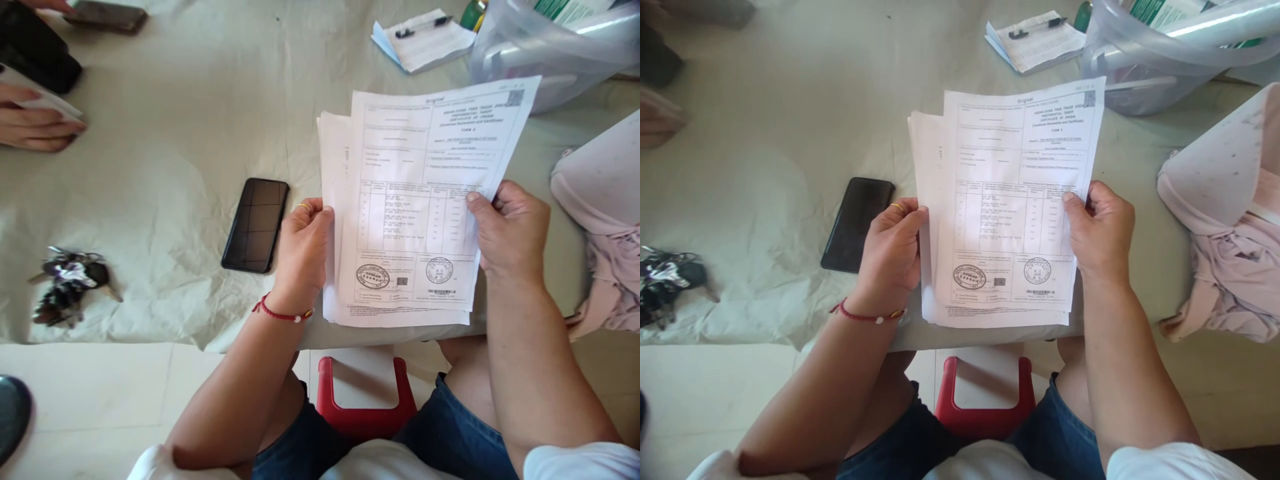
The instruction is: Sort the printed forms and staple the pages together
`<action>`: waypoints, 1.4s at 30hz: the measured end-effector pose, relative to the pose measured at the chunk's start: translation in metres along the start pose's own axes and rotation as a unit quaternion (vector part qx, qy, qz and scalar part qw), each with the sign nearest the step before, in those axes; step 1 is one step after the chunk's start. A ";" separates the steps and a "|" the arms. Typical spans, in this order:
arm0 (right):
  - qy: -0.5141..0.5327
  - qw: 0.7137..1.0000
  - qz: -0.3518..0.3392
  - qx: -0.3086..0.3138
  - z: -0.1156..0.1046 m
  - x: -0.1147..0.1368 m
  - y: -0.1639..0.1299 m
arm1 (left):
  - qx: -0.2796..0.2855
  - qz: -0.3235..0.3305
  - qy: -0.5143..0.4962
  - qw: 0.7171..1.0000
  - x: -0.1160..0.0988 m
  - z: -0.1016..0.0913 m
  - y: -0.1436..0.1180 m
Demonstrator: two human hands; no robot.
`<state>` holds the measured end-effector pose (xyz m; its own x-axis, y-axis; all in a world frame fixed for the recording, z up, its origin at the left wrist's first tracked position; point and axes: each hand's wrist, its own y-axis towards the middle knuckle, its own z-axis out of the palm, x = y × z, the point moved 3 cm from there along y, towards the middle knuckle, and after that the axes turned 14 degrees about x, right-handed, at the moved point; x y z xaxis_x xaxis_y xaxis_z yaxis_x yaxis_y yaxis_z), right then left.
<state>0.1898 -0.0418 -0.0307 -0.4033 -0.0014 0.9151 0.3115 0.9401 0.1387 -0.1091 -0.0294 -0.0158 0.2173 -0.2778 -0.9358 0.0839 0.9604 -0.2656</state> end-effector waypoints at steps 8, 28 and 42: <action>0.034 0.997 -0.029 -0.056 -0.015 0.002 0.015 | 0.009 0.019 -0.006 1.000 -0.006 -0.002 -0.003; 0.085 0.989 -0.031 -0.121 -0.039 -0.006 0.023 | 0.059 0.012 0.013 0.998 -0.012 -0.004 -0.004; 0.219 0.954 -0.054 -0.199 -0.063 -0.038 0.051 | 0.041 0.051 -0.022 0.998 -0.011 -0.010 0.001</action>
<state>0.2750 -0.0150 -0.0344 -0.0812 -0.3153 0.9455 0.6254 0.7225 0.2947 -0.1212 -0.0249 -0.0085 0.2706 -0.1805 -0.9456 0.1389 0.9793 -0.1471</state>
